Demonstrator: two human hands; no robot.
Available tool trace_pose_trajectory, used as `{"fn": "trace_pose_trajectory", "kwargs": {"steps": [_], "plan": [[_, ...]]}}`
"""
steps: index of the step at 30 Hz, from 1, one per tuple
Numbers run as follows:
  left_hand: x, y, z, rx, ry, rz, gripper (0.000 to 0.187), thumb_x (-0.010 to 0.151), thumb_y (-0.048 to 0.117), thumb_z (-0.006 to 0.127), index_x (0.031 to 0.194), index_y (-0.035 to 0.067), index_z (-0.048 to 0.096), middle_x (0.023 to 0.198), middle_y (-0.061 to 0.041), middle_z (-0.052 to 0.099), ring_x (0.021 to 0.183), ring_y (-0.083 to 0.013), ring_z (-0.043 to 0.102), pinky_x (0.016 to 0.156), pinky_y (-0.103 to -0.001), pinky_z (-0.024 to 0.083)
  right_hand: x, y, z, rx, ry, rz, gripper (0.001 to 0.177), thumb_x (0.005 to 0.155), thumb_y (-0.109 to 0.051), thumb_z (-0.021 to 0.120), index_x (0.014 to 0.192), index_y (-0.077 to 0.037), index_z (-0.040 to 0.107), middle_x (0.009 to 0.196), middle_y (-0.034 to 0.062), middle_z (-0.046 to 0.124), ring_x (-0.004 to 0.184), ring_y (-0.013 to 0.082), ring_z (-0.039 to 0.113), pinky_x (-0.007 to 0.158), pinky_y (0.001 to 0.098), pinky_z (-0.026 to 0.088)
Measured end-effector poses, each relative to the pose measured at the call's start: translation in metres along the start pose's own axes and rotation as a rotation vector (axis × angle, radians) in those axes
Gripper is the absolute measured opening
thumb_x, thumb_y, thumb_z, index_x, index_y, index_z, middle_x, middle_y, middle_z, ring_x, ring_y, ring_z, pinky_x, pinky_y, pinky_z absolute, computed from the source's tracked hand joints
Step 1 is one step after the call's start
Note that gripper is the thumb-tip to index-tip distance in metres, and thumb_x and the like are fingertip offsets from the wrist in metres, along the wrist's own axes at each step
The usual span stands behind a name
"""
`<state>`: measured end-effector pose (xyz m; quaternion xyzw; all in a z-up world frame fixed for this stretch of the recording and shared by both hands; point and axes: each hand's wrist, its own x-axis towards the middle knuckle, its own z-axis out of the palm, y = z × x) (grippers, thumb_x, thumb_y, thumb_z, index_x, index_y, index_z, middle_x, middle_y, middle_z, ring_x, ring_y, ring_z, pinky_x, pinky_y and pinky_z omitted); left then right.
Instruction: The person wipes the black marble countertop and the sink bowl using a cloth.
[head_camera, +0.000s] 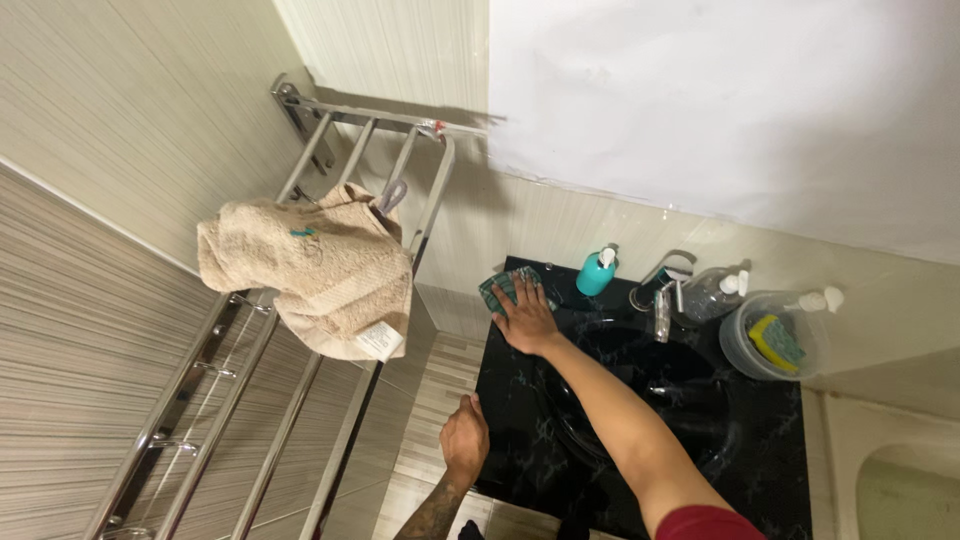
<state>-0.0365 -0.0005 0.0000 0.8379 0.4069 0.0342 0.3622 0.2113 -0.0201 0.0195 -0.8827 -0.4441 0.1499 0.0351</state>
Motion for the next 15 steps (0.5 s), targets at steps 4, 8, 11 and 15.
{"fn": "trace_pose_trajectory", "kwargs": {"steps": [4, 8, 11, 15], "plan": [[-0.001, 0.006, -0.009, -0.037, -0.039, -0.014, 0.043, 0.109, 0.036, 0.032, 0.095, 0.004, 0.058, 0.074, -0.022, 0.07, 0.071, -0.0434, 0.068, 0.071, -0.055, 0.052, 0.038, 0.002, -0.013, -0.005, -0.047, 0.037, 0.066, 0.104, -0.051, 0.029, 0.163, -0.023, 0.016, 0.17, 0.0198, -0.002, 0.156, 0.0406, -0.001, 0.125, 0.0532, -0.001], [-0.003, 0.005, -0.006, -0.018, 0.036, 0.031, 0.041, 0.107, 0.035, 0.034, 0.098, 0.004, 0.059, 0.077, -0.022, 0.071, 0.075, -0.0451, 0.068, 0.072, -0.056, 0.052, 0.041, 0.003, -0.007, 0.023, -0.021, 0.065, 0.065, 0.105, -0.049, 0.029, 0.164, -0.022, 0.019, 0.17, 0.0204, 0.001, 0.156, 0.0411, 0.003, 0.126, 0.0534, 0.001], [-0.001, 0.002, -0.004, 0.014, 0.024, -0.001, 0.042, 0.108, 0.036, 0.035, 0.097, 0.005, 0.061, 0.08, -0.022, 0.072, 0.079, -0.0456, 0.069, 0.075, -0.056, 0.052, 0.027, -0.002, 0.003, -0.002, 0.058, 0.043, 0.064, 0.105, -0.048, 0.031, 0.163, -0.019, 0.022, 0.168, 0.0239, 0.006, 0.155, 0.044, 0.007, 0.125, 0.0556, 0.004], [-0.001, -0.002, 0.002, 0.011, 0.082, 0.042, 0.041, 0.107, 0.035, 0.037, 0.098, 0.004, 0.062, 0.084, -0.024, 0.072, 0.083, -0.0478, 0.068, 0.076, -0.058, 0.051, -0.03, -0.023, 0.011, -0.034, 0.216, 0.015, 0.067, 0.104, -0.05, 0.037, 0.16, -0.012, 0.031, 0.162, 0.0292, 0.023, 0.147, 0.0453, 0.024, 0.121, 0.0596, 0.013]]}}
